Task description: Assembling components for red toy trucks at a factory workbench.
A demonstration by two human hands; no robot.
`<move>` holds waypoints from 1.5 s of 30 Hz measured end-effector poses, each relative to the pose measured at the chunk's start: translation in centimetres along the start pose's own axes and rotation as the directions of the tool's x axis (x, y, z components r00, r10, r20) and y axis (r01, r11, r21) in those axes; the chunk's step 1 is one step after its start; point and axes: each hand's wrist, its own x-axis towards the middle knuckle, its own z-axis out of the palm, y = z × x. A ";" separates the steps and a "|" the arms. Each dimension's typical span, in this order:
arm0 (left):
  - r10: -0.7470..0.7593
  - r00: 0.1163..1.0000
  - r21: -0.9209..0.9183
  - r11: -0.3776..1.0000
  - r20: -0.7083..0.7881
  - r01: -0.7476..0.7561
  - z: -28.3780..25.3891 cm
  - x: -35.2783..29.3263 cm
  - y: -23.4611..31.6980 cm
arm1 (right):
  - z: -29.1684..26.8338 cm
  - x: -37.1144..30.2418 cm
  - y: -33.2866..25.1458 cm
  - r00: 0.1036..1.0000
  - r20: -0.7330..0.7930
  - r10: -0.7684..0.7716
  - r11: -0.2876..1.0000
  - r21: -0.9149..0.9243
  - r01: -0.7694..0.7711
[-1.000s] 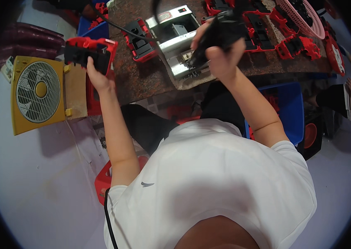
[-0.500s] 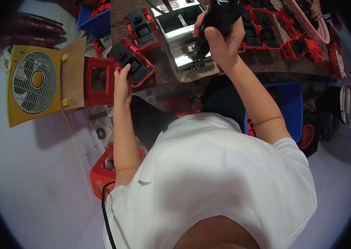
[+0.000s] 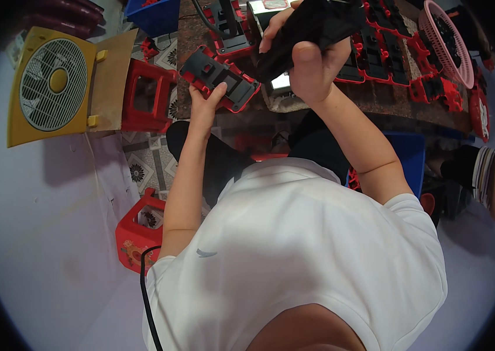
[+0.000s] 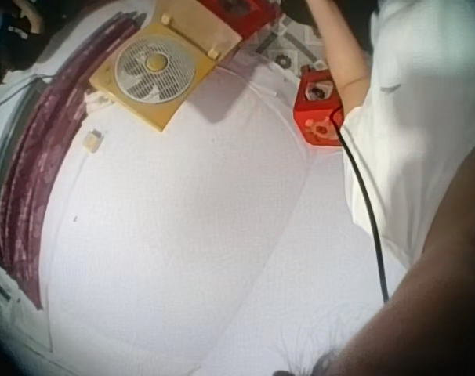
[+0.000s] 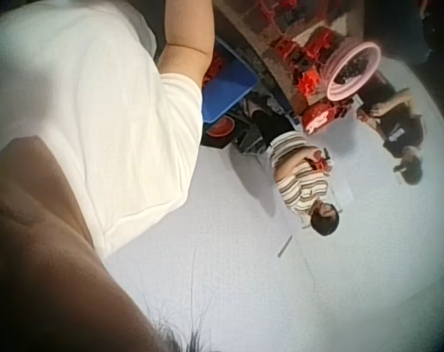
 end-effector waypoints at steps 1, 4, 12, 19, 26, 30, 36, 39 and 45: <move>0.005 1.000 -0.014 1.000 0.030 -0.005 0.1 0.0 0.3 | -0.1 -0.1 0.3 1.000 0.006 -0.001 1.000 0.002 0.001; 0.010 1.000 -0.024 1.000 0.002 -0.010 0.2 -0.1 0.1 | -0.5 -0.3 1.1 0.994 0.105 -0.024 0.997 -0.075 0.031; -0.015 1.000 -0.085 0.996 0.000 0.015 0.7 -0.4 0.9 | -1.0 -1.6 4.2 0.982 0.158 -0.101 0.993 0.083 0.089; -0.004 1.000 -0.010 1.000 -0.010 0.004 0.2 -0.3 0.2 | -1.3 -1.4 3.5 0.980 0.199 -0.020 0.998 0.066 0.007; 0.038 0.999 -0.052 0.998 0.010 -0.037 0.2 -0.1 -0.3 | 0.9 -0.7 2.2 0.989 0.139 0.046 0.995 -0.099 -0.032; 0.038 0.999 -0.063 0.997 0.002 -0.038 0.4 -0.3 -0.1 | 1.0 -0.4 3.2 0.987 0.143 0.068 0.997 -0.057 -0.060; 0.018 1.000 -0.100 0.995 0.018 -0.016 0.5 -0.2 0.2 | -0.8 0.2 3.2 0.955 0.267 0.128 0.991 0.009 -0.135; -0.021 1.000 -0.127 0.992 -0.016 0.019 0.1 -0.6 0.0 | -2.8 1.1 -0.9 0.974 0.092 0.206 0.979 -0.013 -0.206; -0.026 1.000 -0.168 0.985 0.017 0.029 0.4 -0.4 0.4 | -8.1 -1.0 1.3 0.977 0.212 0.010 0.973 -0.228 0.040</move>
